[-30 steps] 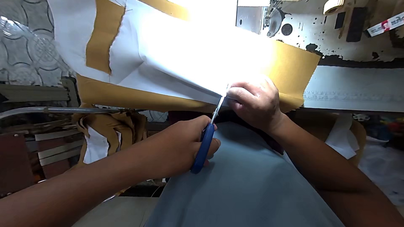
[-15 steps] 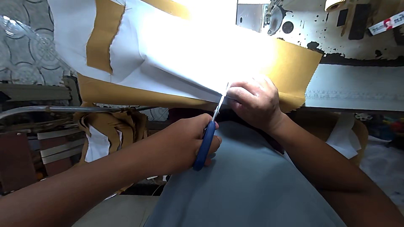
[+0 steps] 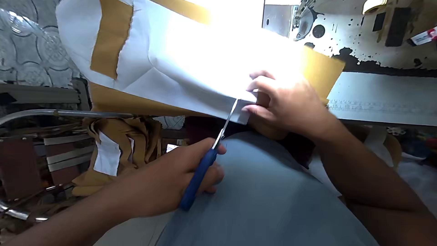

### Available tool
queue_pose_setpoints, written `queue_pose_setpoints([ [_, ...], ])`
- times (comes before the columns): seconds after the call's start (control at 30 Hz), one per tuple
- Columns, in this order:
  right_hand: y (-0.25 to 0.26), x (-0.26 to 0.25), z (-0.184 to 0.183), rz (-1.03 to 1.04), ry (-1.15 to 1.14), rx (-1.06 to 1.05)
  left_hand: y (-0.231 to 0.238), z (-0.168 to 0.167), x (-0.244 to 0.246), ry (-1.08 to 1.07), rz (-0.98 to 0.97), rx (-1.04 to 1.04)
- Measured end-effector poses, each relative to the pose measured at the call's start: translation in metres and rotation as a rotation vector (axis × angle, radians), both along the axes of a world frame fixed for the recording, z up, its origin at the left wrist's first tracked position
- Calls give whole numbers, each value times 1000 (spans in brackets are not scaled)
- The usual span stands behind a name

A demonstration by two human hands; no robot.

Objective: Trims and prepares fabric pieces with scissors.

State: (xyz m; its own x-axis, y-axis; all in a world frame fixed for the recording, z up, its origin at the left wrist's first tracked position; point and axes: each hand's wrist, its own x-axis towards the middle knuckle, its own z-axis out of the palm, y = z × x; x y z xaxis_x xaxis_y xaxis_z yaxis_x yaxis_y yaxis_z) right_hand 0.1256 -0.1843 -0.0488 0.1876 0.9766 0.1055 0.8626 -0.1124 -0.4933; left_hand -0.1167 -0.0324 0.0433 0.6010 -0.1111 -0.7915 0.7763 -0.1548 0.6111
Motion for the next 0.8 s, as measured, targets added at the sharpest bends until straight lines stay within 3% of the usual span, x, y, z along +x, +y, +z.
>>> queue_pose_setpoints([
  [0.1, 8, 15, 6, 0, -19, -145, 1, -2, -18, -56, 103, 8],
  [0.3, 11, -6, -17, -127, -84, -28, -5, -41, -5, -59, 140, 82],
  [0.6, -4, -33, -29, -272, -140, 20, -8, -48, -5, -71, 76, 128],
  [0.73, 4, -31, -55, -319, -179, 157, -11, -66, 3, -139, 63, 209],
  [0.8, 1, -32, -40, -322, -144, 90, -13, -72, 3, -150, 61, 236],
])
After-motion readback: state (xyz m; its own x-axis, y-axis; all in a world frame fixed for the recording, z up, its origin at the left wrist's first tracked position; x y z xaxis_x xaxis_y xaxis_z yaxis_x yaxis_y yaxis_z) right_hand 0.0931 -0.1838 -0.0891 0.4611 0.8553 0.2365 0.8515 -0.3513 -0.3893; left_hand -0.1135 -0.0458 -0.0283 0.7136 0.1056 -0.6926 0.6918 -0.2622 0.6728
